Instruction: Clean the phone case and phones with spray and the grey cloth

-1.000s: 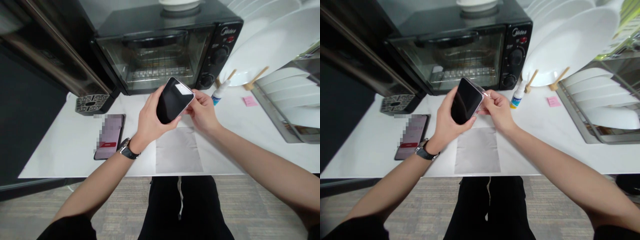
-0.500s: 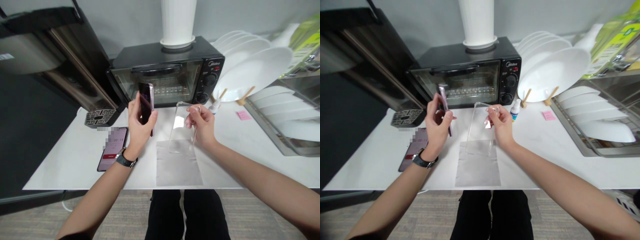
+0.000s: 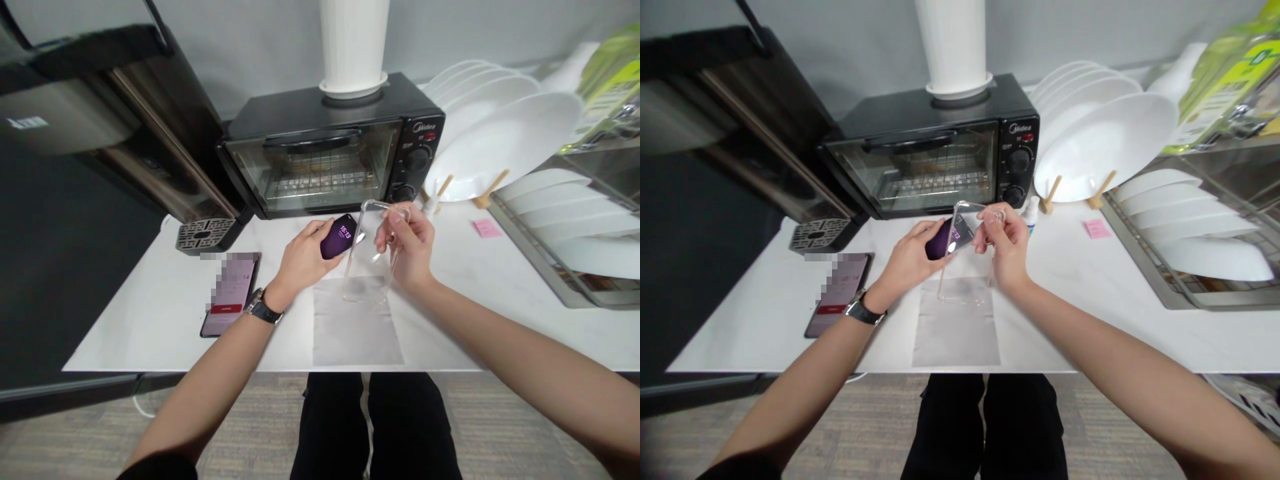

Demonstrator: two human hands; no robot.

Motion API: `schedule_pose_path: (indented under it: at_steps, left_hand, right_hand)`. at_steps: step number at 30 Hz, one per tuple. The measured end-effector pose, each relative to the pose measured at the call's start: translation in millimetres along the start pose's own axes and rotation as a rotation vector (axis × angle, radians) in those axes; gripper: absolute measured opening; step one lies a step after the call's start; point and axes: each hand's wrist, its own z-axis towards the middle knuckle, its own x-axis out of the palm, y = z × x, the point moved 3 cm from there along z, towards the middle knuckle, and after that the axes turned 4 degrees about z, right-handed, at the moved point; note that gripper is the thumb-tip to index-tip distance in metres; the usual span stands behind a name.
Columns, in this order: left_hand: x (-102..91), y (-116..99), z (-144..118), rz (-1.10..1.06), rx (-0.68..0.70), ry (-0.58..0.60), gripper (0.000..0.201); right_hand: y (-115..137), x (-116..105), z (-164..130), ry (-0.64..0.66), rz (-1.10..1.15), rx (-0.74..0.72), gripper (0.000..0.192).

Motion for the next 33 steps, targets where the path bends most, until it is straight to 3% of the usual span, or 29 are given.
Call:
schedule_pose_path:
  at_steps: [10,16,18,20,22,23,24,26,29,31,33]
  left_hand:
    - [15.2,14.5,9.2,-0.034,0.129,0.123,0.074]
    - [15.0,17.6,11.3,-0.077,0.110,0.183,0.081]
    - [5.0,18.8,11.3,-0.161,0.057,0.149,0.075]
    - [-11.8,16.1,6.5,-0.315,-0.044,0.028,0.062]
    - [-28.0,5.0,-7.1,-0.471,-0.146,-0.098,0.060]
    - [-32.1,-5.5,-16.7,-0.513,-0.149,-0.072,0.062]
    - [-34.1,-18.1,-27.6,-0.497,-0.117,-0.021,0.065]
    - [-35.5,-39.2,-50.9,-0.255,-0.097,0.002,0.086]
    - [-35.9,-45.8,-80.3,0.086,-0.176,-0.065,0.087]
    - [-37.3,-34.8,-94.3,0.140,-0.183,-0.047,0.086]
    - [-41.7,-18.5,-106.6,0.132,-0.186,-0.046,0.089]
  right_hand:
    - [-12.4,1.5,1.4,0.070,0.023,0.110,0.043]
    - [-17.1,3.0,0.8,0.113,0.029,0.173,0.048]
    - [-16.1,4.2,2.2,0.097,0.008,0.187,0.053]
    - [-12.5,5.9,3.2,0.058,-0.019,0.187,0.059]
    - [-7.5,8.3,1.2,-0.002,-0.047,0.185,0.063]
    - [-5.3,9.8,-1.9,-0.031,-0.061,0.197,0.063]
    - [-3.7,11.3,-6.6,-0.052,-0.074,0.224,0.062]
    - [-2.1,13.4,-20.7,-0.055,-0.096,0.321,0.058]
    - [3.4,7.7,-47.9,0.066,-0.145,0.432,0.054]
    - [13.6,-5.0,-64.1,0.205,-0.299,0.354,0.051]
    - [26.5,-21.3,-77.0,0.343,-0.596,0.160,0.041]
